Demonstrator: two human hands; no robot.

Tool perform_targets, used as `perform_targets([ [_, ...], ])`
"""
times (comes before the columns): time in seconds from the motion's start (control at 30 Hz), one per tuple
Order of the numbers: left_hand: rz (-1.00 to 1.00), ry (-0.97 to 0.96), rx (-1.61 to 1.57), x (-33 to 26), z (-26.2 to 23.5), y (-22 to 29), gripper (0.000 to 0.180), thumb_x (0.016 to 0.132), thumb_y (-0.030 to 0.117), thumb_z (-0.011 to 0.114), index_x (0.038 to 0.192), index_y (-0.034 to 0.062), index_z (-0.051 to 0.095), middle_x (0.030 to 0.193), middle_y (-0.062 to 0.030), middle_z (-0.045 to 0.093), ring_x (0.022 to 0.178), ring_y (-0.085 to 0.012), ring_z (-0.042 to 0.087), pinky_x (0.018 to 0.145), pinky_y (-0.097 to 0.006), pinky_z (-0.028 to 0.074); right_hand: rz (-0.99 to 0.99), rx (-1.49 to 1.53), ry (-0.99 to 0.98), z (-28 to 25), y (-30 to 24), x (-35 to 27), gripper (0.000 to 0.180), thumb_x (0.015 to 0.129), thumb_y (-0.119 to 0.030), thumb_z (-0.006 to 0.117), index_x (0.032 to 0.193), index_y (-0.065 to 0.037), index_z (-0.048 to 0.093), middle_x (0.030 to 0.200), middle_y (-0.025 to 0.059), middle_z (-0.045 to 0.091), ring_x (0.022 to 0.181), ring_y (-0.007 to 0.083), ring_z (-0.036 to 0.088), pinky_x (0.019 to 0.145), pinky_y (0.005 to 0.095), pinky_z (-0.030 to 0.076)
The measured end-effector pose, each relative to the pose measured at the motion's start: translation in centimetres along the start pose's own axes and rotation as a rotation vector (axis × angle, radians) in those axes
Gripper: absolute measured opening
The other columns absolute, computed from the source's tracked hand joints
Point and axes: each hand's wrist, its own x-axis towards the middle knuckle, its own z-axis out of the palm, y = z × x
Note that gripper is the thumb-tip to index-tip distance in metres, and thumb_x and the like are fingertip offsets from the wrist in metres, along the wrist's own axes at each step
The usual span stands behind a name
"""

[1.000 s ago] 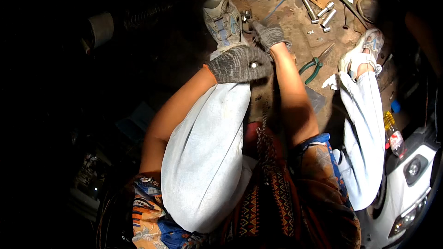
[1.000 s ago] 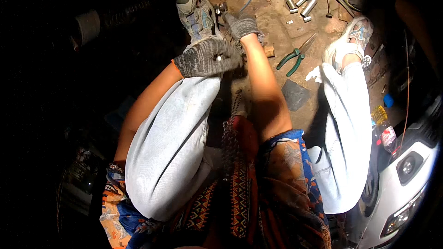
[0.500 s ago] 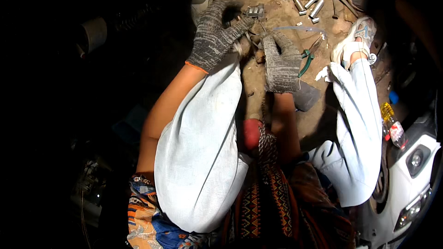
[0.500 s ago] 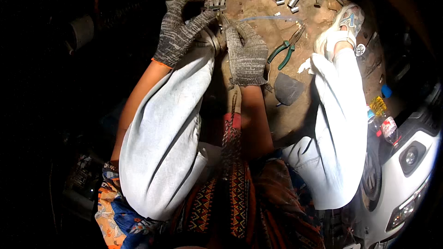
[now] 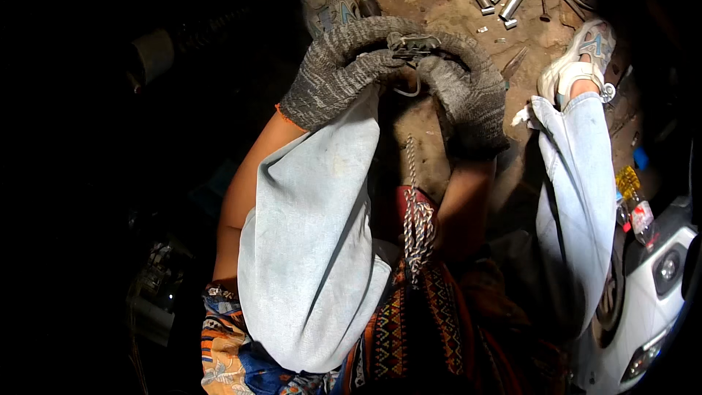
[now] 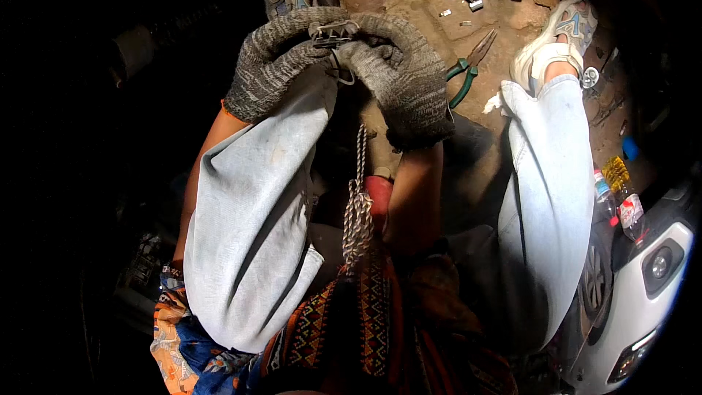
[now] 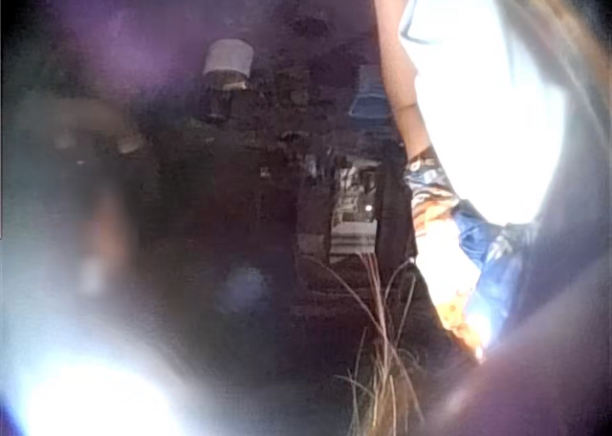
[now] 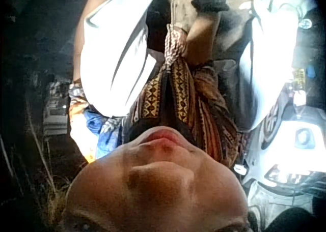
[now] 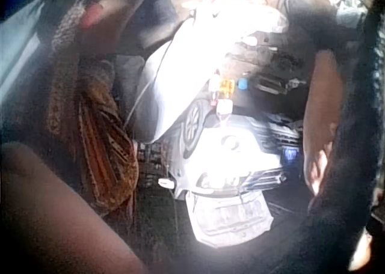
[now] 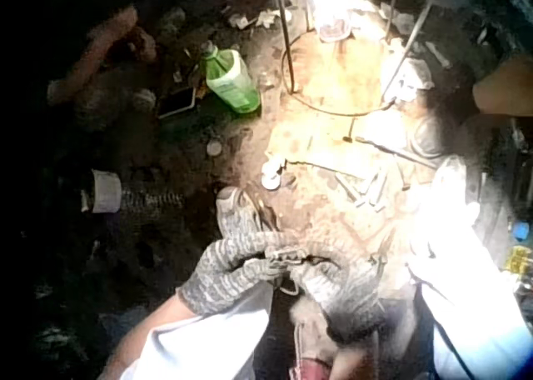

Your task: The person sits on the floor in a dimly lit garage and works on a small electronic component. They use a hammer to tap the component, sand it with sandpaper, and manipulate wires with pliers. The person repeatedly inspects the component and adjusts the wires throughout the process.

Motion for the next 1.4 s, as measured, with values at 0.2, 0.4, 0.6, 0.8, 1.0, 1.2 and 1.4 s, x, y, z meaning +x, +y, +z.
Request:
perform_targets([
  [0.2, 0.046, 0.010, 0.053, 0.4, 0.0, -0.3, 0.032, 0.086, 0.005, 0.055, 0.117, -0.0004, 0.052, 0.111, -0.0116, 0.059, 0.102, -0.0188, 0.056, 0.087, -0.030, 0.047, -0.127, -0.349, -0.026, 0.1, -0.6, -0.3, 0.032, 0.076, -0.009, 0.067, 0.104, 0.001, 0.056, 0.092, 0.0080, 0.062, 0.080, 0.0137, 0.061, 0.071, 0.0265, 0.051],
  [0.4, -0.038, -0.027, -0.007, 0.8, 0.4, 0.4, 0.028, 0.088, 0.006, 0.052, 0.114, -0.0021, 0.054, 0.113, -0.0113, 0.058, 0.102, -0.0166, 0.056, 0.087, -0.027, 0.046, 0.124, -0.061, 0.022, 0.4, -0.3, -0.2, 0.027, 0.078, -0.008, 0.065, 0.101, 0.002, 0.056, 0.085, 0.0089, 0.063, 0.076, 0.0129, 0.061, 0.069, 0.0253, 0.051],
  [0.6, 0.168, -0.080, 0.527, 0.5, -1.3, -1.4, 0.041, 0.074, 0.002, 0.061, 0.115, 0.0073, 0.056, 0.115, -0.0104, 0.057, 0.106, -0.0253, 0.055, 0.090, -0.035, 0.045, 0.213, 0.028, 0.057, 1.0, 1.1, 0.2, 0.027, 0.078, -0.011, 0.067, 0.099, 0.002, 0.056, 0.080, 0.0073, 0.062, 0.072, 0.0108, 0.060, 0.065, 0.0238, 0.050],
  [0.8, 0.482, -0.145, 0.894, 0.7, -2.1, -2.3, 0.045, 0.069, 0.006, 0.070, 0.111, 0.0064, 0.055, 0.110, -0.0165, 0.057, 0.098, -0.0310, 0.058, 0.083, -0.038, 0.048, 0.208, 0.021, 0.095, 1.2, 2.3, 0.4, 0.027, 0.078, -0.011, 0.067, 0.098, 0.002, 0.056, 0.080, 0.0066, 0.062, 0.072, 0.0100, 0.059, 0.064, 0.0227, 0.049],
  [1.0, 0.473, -0.170, 0.923, 1.0, -1.7, -1.9, 0.046, 0.070, 0.003, 0.069, 0.113, 0.0060, 0.054, 0.113, -0.0172, 0.055, 0.101, -0.0305, 0.056, 0.084, -0.037, 0.047, 0.232, 0.130, 0.127, 1.1, 2.3, 0.4, 0.025, 0.078, -0.009, 0.066, 0.098, 0.002, 0.056, 0.080, 0.0073, 0.063, 0.072, 0.0105, 0.059, 0.064, 0.0242, 0.049],
  [1.2, -0.146, -0.076, 0.277, 2.1, 0.9, -1.0, 0.050, 0.068, 0.002, 0.071, 0.115, 0.0046, 0.052, 0.115, -0.0158, 0.053, 0.104, -0.0287, 0.054, 0.086, -0.036, 0.046, 0.336, 0.171, 0.219, 2.3, 3.7, 1.1, 0.024, 0.080, -0.008, 0.063, 0.101, 0.003, 0.056, 0.083, 0.0078, 0.062, 0.072, 0.0126, 0.058, 0.067, 0.0254, 0.048],
  [1.4, -0.311, 0.127, -0.232, 2.2, 0.6, -1.1, 0.028, 0.091, 0.018, 0.050, 0.115, 0.0032, 0.054, 0.106, -0.0068, 0.058, 0.095, -0.0144, 0.055, 0.083, -0.027, 0.046, 0.120, 0.231, 0.305, 5.6, 6.4, -0.1, 0.032, 0.081, -0.010, 0.063, 0.108, 0.002, 0.051, 0.099, 0.0107, 0.059, 0.090, 0.0172, 0.056, 0.081, 0.0291, 0.045],
])
